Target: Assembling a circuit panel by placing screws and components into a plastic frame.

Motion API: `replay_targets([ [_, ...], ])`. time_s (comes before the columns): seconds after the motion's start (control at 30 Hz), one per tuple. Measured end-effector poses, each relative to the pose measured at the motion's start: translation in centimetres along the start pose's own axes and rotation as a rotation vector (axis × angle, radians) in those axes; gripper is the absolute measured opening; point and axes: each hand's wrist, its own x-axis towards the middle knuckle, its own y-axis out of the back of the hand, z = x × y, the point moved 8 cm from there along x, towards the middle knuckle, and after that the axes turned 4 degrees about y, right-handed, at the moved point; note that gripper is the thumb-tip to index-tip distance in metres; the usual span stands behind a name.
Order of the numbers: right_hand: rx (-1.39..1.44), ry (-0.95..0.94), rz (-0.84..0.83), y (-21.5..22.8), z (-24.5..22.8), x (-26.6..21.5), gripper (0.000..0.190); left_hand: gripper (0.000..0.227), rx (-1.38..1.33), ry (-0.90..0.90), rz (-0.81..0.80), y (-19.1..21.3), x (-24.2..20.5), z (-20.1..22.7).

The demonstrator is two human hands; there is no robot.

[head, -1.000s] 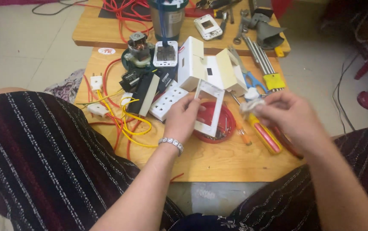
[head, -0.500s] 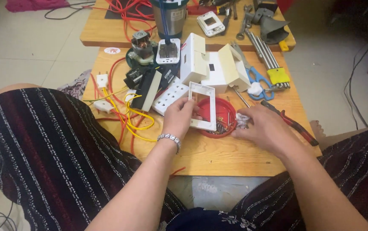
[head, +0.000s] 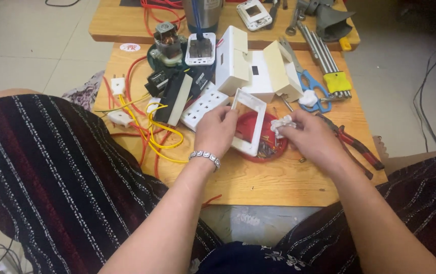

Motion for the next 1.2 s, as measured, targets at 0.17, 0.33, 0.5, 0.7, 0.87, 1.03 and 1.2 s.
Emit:
replay_targets([
  [0.17, 0.024, -0.056, -0.266, -2.3, 0.8, -0.1, 0.022, 0.041, 0.152, -0.061, -0.020, 1.7, 0.6, 0.3],
  [0.33, 0.151, -0.117, -0.512, -4.9, 2.1, -1.2, 0.023, 0.041, 0.143, -0.108, -0.022, 1.1, 0.3, 0.2],
  [0.5, -0.078, -0.117, -0.257, -1.8, 2.6, 0.0, 0.026, 0.042, 0.183, -0.165, -0.081, -1.7, 1.6, -1.0],
  [0.7, -0.078, -0.054, -0.062, -0.8, 2.6, 0.9, 0.037, 0.048, 0.299, -0.261, -0.064, -1.8, 0.4, 0.7],
  [0.87, -0.055, -0.043, 0.032, 0.3, 0.8, 0.2, 0.039, 0.048, 0.397, -0.250, -0.027, -0.9, -0.2, 1.1],
  [1.03, 0.034, -0.042, 0.095, 0.9, 2.0, 0.8, 0.023, 0.047, 0.559, -0.237, -0.105, -0.8, -1.5, 1.7],
  [1.2, -0.016, -0.034, 0.079, 0.8, 1.9, 0.7, 0.022, 0.049, 0.742, -0.235, -0.583, -5.0, -2.5, -1.6],
])
